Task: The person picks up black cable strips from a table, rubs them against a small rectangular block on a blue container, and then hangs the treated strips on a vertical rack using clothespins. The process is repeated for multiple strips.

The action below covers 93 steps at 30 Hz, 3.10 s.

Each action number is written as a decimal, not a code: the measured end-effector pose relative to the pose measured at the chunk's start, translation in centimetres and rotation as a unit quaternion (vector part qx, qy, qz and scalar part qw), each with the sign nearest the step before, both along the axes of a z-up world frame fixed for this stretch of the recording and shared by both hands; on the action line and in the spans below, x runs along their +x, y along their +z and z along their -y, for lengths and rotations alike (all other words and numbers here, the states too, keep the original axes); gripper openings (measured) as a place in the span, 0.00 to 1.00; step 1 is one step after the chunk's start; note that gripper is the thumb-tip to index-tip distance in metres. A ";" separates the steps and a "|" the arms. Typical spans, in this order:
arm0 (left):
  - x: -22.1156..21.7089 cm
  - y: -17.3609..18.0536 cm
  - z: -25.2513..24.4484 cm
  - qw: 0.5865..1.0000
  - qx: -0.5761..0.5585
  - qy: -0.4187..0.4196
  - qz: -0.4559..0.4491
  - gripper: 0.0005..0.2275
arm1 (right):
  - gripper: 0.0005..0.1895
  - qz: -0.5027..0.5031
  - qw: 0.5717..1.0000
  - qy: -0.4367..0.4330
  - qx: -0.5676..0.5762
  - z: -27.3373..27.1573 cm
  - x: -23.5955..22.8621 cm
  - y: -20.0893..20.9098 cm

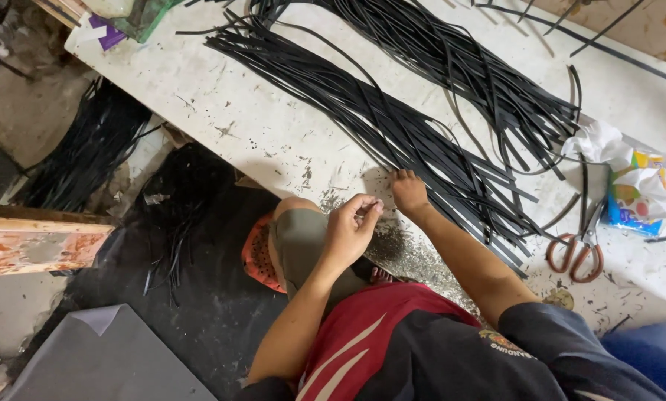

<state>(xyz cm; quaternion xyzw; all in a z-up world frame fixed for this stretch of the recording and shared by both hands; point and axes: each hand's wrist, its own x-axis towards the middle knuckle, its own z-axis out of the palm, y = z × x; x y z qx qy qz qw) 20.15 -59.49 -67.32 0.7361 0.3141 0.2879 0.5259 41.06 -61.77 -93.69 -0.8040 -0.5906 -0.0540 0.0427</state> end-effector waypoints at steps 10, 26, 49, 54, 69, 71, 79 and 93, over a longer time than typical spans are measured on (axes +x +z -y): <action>0.9 1.2 -0.4 0.999 0.028 -0.019 0.007 0.05 | 0.11 -0.437 0.899 -0.030 -0.011 1.7 0.0 11.9; 2.9 9.8 -1.6 0.926 0.337 -0.160 0.065 0.06 | 0.03 -0.682 0.671 0.114 0.268 11.9 -1.2 35.9; 4.3 16.9 3.1 0.925 0.239 -0.293 0.035 0.05 | 0.05 -0.498 0.791 0.147 0.325 16.7 -1.0 40.8; 4.1 17.8 2.8 0.920 0.265 -0.288 0.024 0.05 | 0.04 -0.455 0.824 0.113 0.319 18.8 -0.1 41.1; 9.3 16.9 4.4 0.865 0.246 -0.433 0.067 0.05 | 0.03 -0.157 0.919 -0.047 0.358 23.2 -3.0 40.8; 10.0 16.7 5.0 0.850 0.231 -0.467 0.083 0.07 | 0.02 -0.119 0.925 -0.058 0.357 23.1 -3.7 41.3; 12.5 15.6 3.9 0.840 0.235 -0.477 0.110 0.04 | 0.01 0.004 0.930 -0.184 0.317 26.4 -4.7 42.6; 19.8 20.4 16.0 0.737 0.273 -0.573 0.231 0.04 | 0.05 0.144 0.897 -0.299 0.291 39.0 -5.4 47.0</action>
